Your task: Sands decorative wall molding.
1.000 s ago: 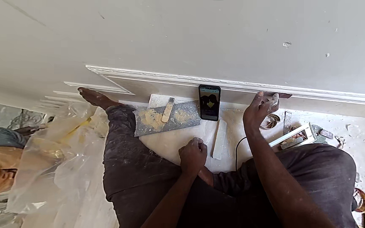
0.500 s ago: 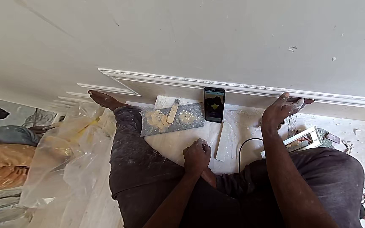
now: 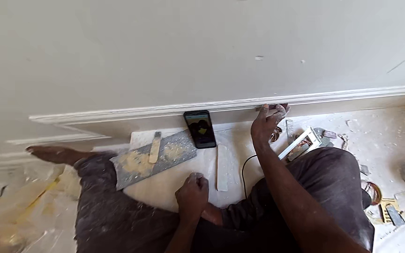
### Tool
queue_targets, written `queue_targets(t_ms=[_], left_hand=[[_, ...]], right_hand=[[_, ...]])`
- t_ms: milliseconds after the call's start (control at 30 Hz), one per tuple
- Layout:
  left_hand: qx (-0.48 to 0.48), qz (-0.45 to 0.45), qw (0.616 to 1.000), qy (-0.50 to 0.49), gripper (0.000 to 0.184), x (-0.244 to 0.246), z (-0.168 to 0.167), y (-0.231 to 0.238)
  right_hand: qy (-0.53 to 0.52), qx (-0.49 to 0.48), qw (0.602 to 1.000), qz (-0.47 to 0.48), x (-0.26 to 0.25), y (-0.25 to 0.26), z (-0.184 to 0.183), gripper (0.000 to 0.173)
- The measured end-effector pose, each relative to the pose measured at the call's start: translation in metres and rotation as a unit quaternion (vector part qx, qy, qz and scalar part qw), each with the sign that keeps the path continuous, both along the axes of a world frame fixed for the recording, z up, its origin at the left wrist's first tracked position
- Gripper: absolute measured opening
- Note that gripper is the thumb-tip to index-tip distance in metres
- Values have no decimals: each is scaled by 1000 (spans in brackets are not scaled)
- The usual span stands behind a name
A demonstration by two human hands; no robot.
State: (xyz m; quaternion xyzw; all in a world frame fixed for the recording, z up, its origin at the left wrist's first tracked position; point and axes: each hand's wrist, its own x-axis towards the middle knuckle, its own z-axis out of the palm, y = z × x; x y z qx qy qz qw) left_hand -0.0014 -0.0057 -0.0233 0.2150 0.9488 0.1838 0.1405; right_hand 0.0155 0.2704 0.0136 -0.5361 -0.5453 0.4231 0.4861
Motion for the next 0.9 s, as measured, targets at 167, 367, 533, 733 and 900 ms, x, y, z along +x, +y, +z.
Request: queue_targets(t_ms=[167,367,533,733,900], left_hand=[[-3,2,1000,-2,22,-2,-1,1],[22,0,1000,3,25,-2,0,-2],[12,-2,1000,1,24,-1,0,1],[-4,-9,1000,3,23,0,0,3],[14,0,1000,14,25,1,1,-6]], right_hand=[[-74,-35,996,27,-3,-9,1,73],[-62,-7,996,63,-7,-11,-5,83],[-52,13,999,6,8,29,1,79],[-73,23,986,146,-19,-38,2,86],[-156,33,982,105,-13,-18,3,86]])
